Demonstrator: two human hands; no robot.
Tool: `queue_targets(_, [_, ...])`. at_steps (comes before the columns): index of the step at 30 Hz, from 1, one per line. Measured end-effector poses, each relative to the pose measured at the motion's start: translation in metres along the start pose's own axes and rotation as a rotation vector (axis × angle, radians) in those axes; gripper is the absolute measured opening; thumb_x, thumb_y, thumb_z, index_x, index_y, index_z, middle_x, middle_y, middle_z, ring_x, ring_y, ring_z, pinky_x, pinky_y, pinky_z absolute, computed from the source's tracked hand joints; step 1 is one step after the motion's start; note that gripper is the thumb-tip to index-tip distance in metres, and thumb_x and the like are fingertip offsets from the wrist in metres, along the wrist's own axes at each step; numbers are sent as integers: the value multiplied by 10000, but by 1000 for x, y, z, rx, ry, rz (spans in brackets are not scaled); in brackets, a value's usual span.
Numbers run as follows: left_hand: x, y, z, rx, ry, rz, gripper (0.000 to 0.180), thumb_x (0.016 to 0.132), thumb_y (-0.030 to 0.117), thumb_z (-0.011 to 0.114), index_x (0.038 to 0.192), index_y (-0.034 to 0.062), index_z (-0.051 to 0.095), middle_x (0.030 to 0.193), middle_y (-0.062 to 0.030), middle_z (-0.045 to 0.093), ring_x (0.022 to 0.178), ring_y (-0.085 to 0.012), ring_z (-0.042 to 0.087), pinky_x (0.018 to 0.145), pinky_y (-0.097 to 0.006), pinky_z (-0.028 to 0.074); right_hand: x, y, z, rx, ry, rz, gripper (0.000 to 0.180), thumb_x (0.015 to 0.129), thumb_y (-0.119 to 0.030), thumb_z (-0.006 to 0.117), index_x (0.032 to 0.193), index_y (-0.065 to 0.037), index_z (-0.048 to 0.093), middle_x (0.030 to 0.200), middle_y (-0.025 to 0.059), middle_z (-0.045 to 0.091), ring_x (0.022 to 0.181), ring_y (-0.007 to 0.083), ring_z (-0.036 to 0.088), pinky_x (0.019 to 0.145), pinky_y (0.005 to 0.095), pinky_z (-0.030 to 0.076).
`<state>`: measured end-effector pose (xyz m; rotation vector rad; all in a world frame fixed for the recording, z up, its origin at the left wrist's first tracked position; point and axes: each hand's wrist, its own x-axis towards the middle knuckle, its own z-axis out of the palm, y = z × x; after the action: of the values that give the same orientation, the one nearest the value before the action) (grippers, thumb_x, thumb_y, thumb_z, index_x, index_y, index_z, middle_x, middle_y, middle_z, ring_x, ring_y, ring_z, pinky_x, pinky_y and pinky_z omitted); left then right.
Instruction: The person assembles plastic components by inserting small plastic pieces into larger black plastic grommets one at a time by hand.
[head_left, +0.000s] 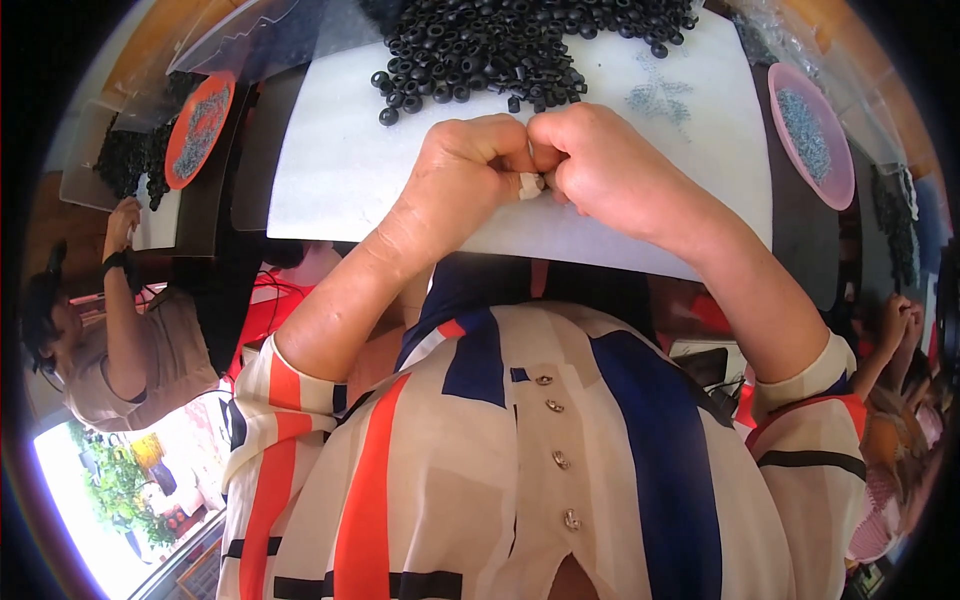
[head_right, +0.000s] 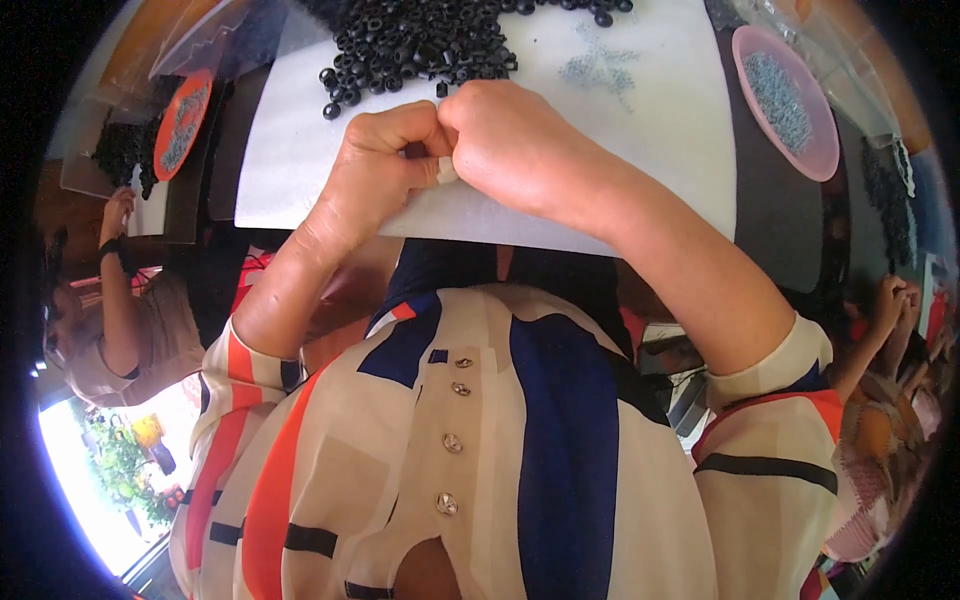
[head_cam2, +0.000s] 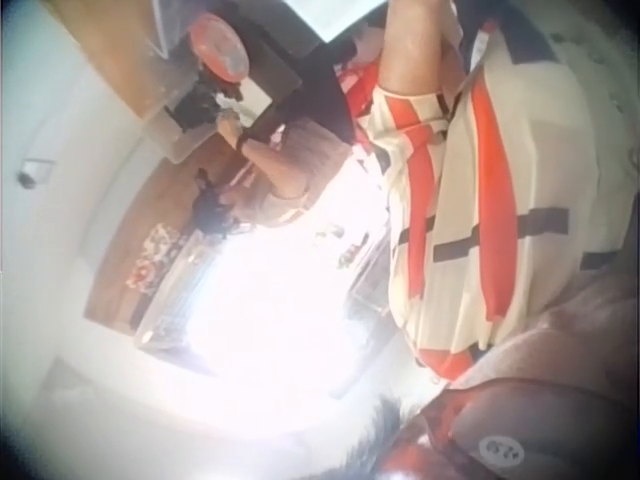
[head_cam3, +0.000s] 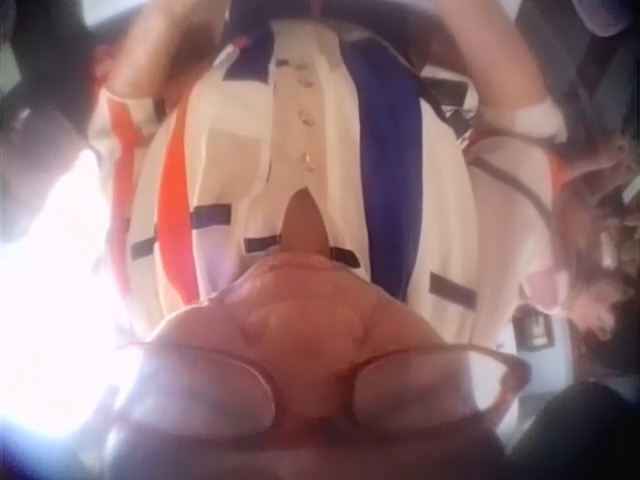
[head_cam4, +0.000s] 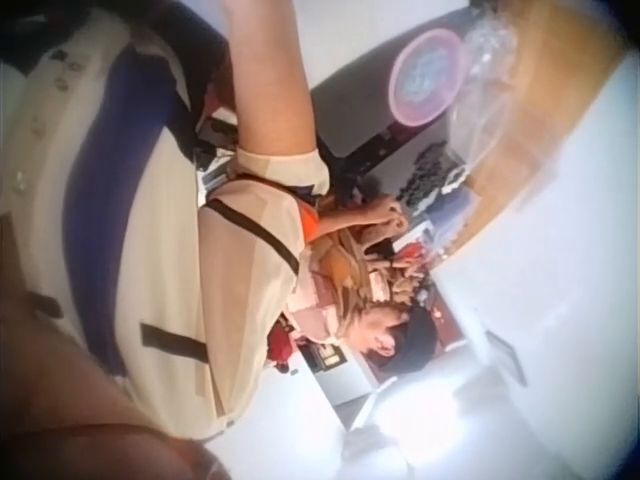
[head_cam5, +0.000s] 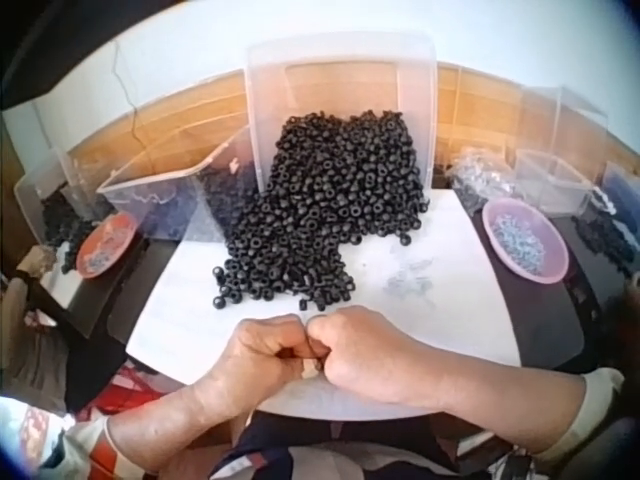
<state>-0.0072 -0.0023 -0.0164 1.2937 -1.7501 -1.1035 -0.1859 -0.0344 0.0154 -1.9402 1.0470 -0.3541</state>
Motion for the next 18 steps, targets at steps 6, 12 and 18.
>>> queue_targets(6, [1, 6, -4, 25, -26, -21, 86, 779, -67, 698, 831, 2, 696, 751, -27, 655, 706, -97, 562, 660, -261, 481, -1, 0, 7, -12, 52, -26, 91, 720, 70, 495, 776, 38, 559, 679, 84, 593, 576, 161, 530, 501, 321, 413])
queue_targets(12, [6, 11, -7, 26, -60, -161, 54, 793, 11, 744, 813, 3, 695, 699, -20, 629, 627, -86, 526, 572, -272, 443, -3, -1, 0, 112, 56, 143, 143, 768, 45, 487, 865, 23, 590, 690, 104, 622, 532, 147, 545, 451, 311, 406])
queue_targets(18, [-2, 8, 1, 21, 60, -77, 73, 843, 33, 721, 906, -3, 712, 668, 8, 600, 515, -54, 514, 433, -226, 396, -17, 13, 12, 189, 253, 73, 171, 814, 37, 499, 942, 2, 607, 712, 92, 644, 526, 122, 544, 435, 276, 386])
